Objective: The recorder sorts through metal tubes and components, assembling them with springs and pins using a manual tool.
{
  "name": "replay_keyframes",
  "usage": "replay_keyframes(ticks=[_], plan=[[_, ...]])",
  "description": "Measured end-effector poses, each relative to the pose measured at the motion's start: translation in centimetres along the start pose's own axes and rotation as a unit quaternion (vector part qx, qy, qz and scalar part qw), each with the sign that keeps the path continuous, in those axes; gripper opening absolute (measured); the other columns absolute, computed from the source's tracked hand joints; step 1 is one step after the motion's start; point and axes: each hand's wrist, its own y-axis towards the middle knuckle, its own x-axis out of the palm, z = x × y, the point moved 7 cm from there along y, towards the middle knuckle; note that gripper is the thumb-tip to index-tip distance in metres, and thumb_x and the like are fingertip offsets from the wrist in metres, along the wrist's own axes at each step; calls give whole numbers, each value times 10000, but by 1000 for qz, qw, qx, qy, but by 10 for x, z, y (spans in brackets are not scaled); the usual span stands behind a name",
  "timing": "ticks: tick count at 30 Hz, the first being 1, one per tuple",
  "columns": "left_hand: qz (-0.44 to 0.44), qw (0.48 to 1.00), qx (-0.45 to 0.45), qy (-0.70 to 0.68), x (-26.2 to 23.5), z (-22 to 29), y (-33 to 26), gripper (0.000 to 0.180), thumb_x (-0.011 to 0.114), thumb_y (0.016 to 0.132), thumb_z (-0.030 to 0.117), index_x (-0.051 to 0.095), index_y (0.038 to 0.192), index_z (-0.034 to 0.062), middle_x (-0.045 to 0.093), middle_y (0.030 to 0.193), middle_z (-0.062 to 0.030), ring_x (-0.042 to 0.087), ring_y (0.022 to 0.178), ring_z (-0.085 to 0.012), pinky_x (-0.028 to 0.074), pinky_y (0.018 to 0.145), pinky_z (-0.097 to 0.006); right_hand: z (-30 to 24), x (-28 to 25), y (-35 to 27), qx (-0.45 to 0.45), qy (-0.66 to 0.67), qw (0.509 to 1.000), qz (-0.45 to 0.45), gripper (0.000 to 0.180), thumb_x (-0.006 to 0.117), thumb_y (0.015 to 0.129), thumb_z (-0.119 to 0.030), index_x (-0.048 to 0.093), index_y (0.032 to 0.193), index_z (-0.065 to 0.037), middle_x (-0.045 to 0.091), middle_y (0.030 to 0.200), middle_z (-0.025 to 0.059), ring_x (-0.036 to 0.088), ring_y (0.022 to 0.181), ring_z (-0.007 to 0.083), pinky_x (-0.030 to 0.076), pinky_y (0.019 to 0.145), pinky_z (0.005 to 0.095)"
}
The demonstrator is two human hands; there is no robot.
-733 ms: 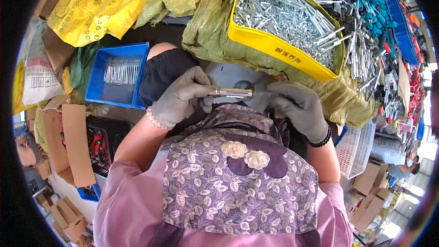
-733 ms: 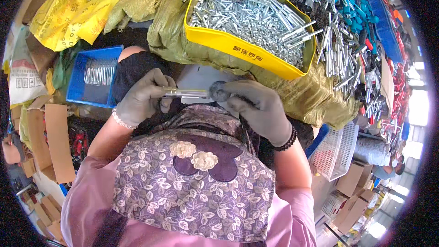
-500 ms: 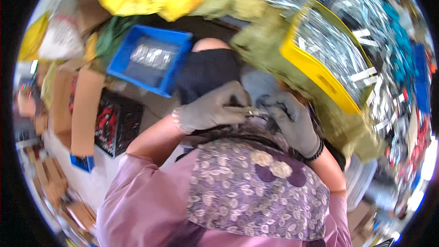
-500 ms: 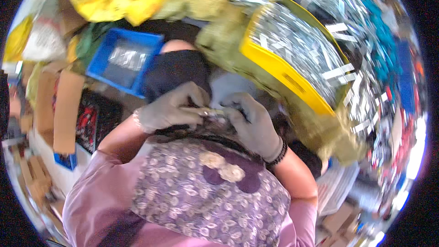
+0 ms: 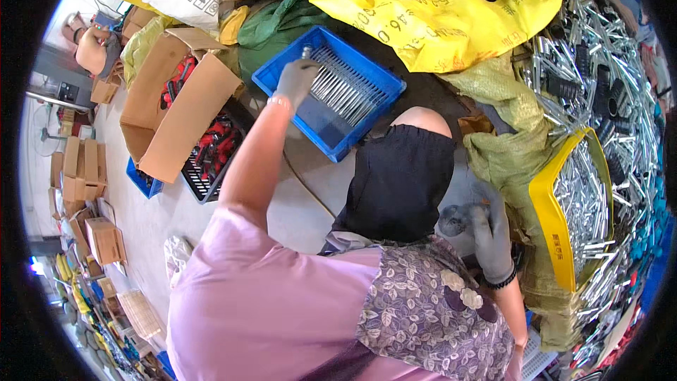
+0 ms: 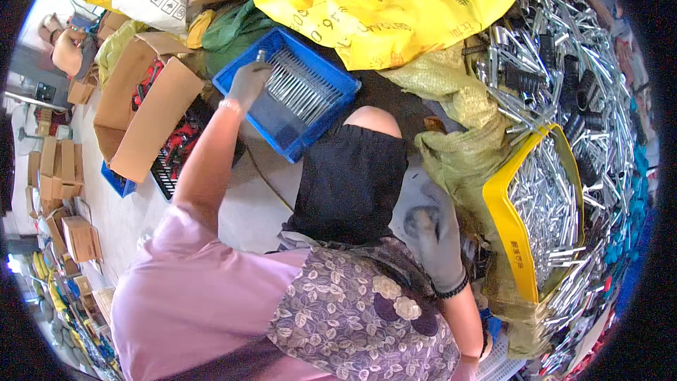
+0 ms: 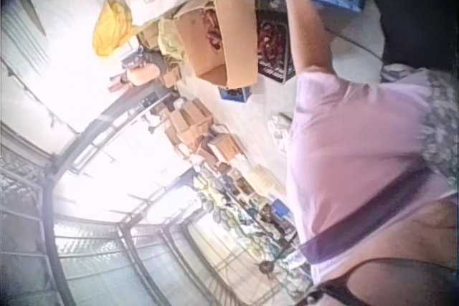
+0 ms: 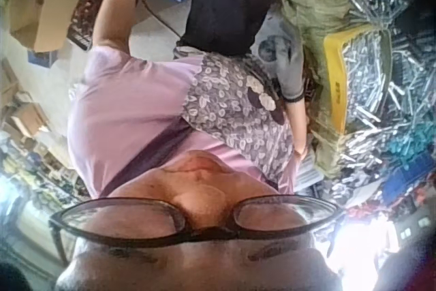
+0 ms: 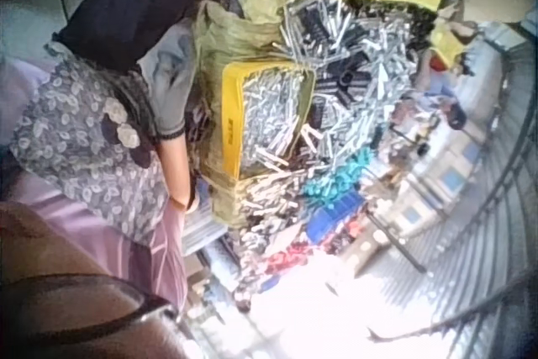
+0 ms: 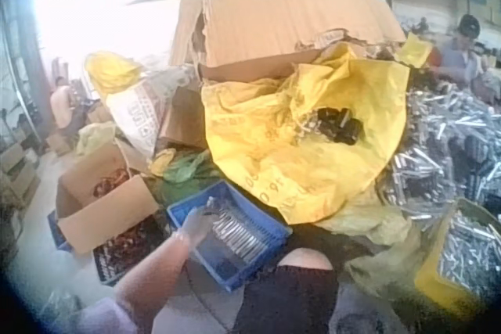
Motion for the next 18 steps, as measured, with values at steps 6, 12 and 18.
replay_keyframes(ticks=[6, 12, 18], plan=[[0, 937, -89, 338, 67, -51, 87, 372, 508, 944, 225, 613, 1270, 80, 650, 1208, -167, 650, 1087, -389, 505, 961, -474, 63, -38, -33, 90, -84, 987, 105, 342, 514, 971, -116, 533, 1277, 37, 599, 1151, 145, 556, 1054, 242, 431, 958, 340], [54, 940, -217, 259, 91, -71, 106, 341, 522, 957, 225, 500, 1256, 64, 645, 1177, -213, 653, 1089, -398, 525, 926, -468, 95, -48, -56, 168, -29, 976, 134, 245, 550, 964, -123, 573, 1153, 31, 610, 1065, 148, 583, 980, 220, 472, 867, 333], [17, 930, -171, 324, 88, -54, 99, 374, 565, 921, 199, 578, 1266, 56, 603, 1240, -198, 634, 1123, -379, 527, 932, -451, 88, -34, -44, 182, 32, 971, 155, 238, 577, 937, -93, 603, 1147, 16, 622, 1060, 131, 599, 902, 191, 500, 789, 305]])
